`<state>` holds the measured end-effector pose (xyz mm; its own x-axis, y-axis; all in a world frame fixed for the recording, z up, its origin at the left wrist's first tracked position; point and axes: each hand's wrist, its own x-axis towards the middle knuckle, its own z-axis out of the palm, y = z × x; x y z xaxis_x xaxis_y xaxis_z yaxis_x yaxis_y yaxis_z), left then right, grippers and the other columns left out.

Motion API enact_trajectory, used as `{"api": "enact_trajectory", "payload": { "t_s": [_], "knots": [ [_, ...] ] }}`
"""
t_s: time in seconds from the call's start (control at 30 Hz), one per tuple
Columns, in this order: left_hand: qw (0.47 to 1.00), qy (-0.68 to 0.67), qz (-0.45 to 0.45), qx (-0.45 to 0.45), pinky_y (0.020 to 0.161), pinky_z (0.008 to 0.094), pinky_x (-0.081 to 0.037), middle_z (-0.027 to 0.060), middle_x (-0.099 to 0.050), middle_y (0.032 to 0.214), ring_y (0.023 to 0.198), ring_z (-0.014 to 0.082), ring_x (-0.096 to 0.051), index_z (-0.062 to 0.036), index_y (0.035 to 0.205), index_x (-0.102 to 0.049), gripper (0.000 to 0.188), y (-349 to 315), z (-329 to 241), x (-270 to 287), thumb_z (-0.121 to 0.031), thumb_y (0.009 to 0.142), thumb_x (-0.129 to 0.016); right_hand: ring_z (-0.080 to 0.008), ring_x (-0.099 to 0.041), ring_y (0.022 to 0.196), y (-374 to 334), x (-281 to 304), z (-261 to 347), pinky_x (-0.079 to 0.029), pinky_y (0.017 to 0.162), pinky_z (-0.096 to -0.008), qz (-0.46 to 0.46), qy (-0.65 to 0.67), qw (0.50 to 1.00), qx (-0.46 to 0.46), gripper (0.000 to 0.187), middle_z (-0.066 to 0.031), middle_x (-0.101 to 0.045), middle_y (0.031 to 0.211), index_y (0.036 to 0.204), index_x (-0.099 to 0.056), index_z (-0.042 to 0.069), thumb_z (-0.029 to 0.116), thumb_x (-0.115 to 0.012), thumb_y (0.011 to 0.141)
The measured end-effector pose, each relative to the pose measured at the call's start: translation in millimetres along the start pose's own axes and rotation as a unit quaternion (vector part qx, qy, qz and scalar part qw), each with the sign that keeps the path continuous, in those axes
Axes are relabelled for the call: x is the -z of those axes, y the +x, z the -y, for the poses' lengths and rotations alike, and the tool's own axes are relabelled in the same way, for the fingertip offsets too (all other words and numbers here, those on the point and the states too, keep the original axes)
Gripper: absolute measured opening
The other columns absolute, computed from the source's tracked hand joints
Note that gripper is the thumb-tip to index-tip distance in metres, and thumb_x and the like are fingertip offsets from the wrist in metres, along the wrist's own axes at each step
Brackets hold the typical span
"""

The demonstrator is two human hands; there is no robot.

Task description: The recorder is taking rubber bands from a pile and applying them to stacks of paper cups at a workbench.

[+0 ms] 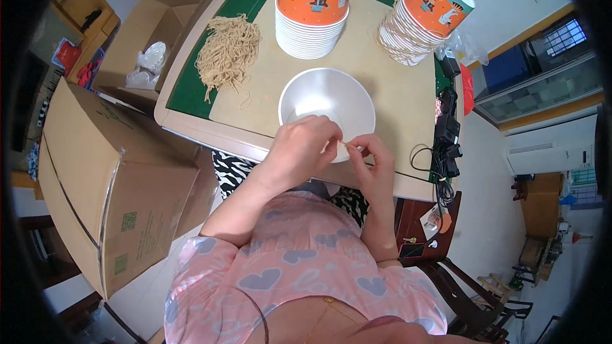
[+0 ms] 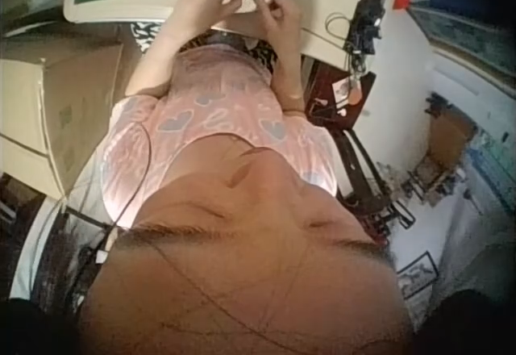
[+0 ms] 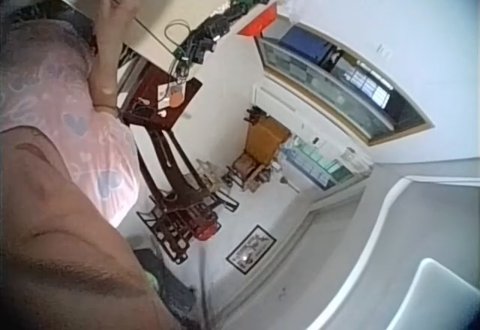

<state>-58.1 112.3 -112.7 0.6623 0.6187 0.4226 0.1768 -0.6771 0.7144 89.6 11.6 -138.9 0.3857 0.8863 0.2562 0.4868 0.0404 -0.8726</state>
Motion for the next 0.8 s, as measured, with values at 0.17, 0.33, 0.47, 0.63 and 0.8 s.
{"api": "enact_trajectory", "payload": {
  "t_s": [0.17,0.33,0.47,0.63,0.8],
  "knots": [
    [0.999,0.002,-0.036,0.013,0.052,0.0288,-0.046,0.007,-0.062,0.075,0.057,0.0186,-0.057,-0.004,0.089,-0.065,0.014,5.9,3.3,15.3,-0.002,0.075,-0.068,-0.0072,-0.05,0.068,-1.2,5.2,-12.0,-0.041,0.063,-0.0212,-0.025,0.023,0.999,-0.032,0.005,-0.0005,-0.059,0.081,0.088,-0.06,0.001,0.002,-0.063,0.083],
    [0.998,-0.005,0.033,0.06,0.065,0.0374,-0.051,0.0097,-0.065,0.082,0.075,0.0292,-0.064,-0.0039,0.09,-0.066,0.013,9.8,-5.5,15.2,-0.011,0.08,-0.066,-0.0071,-0.05,0.068,0.0,2.6,-5.8,-0.041,0.063,-0.0209,-0.018,0.028,0.999,-0.018,0.007,-0.0009,-0.059,0.083,0.089,-0.061,0.001,0.001,-0.064,0.082],
    [1.0,0.024,0.018,-0.001,0.054,0.0301,-0.046,0.0074,-0.062,0.075,0.059,0.0198,-0.057,-0.0029,0.087,-0.067,0.008,8.5,5.9,8.0,-0.007,0.08,-0.068,-0.0095,-0.051,0.06,1.5,2.2,-4.1,-0.042,0.056,-0.023,-0.03,0.032,0.999,-0.002,0.01,-0.0041,-0.059,0.082,0.089,-0.062,0.001,0.001,-0.066,0.08],
    [0.999,-0.018,0.024,0.026,0.057,0.033,-0.047,0.0081,-0.062,0.076,0.066,0.0238,-0.06,-0.0034,0.085,-0.067,0.007,10.7,-9.2,8.9,-0.005,0.079,-0.068,-0.0089,-0.05,0.06,5.2,1.6,13.4,-0.041,0.056,-0.0223,-0.051,0.026,0.998,0.007,0.012,-0.0036,-0.06,0.085,0.089,-0.063,0.002,0.0,-0.067,0.078],
    [1.0,0.004,0.009,-0.018,0.06,0.0344,-0.048,0.0082,-0.06,0.076,0.069,0.026,-0.06,-0.0048,0.084,-0.066,0.007,11.8,-13.6,13.8,-0.004,0.077,-0.068,-0.0088,-0.047,0.059,5.6,2.2,7.4,-0.04,0.055,-0.0219,-0.068,0.032,0.997,0.021,0.011,-0.0032,-0.059,0.084,0.085,-0.062,0.004,-0.001,-0.068,0.077]
  ]
}}
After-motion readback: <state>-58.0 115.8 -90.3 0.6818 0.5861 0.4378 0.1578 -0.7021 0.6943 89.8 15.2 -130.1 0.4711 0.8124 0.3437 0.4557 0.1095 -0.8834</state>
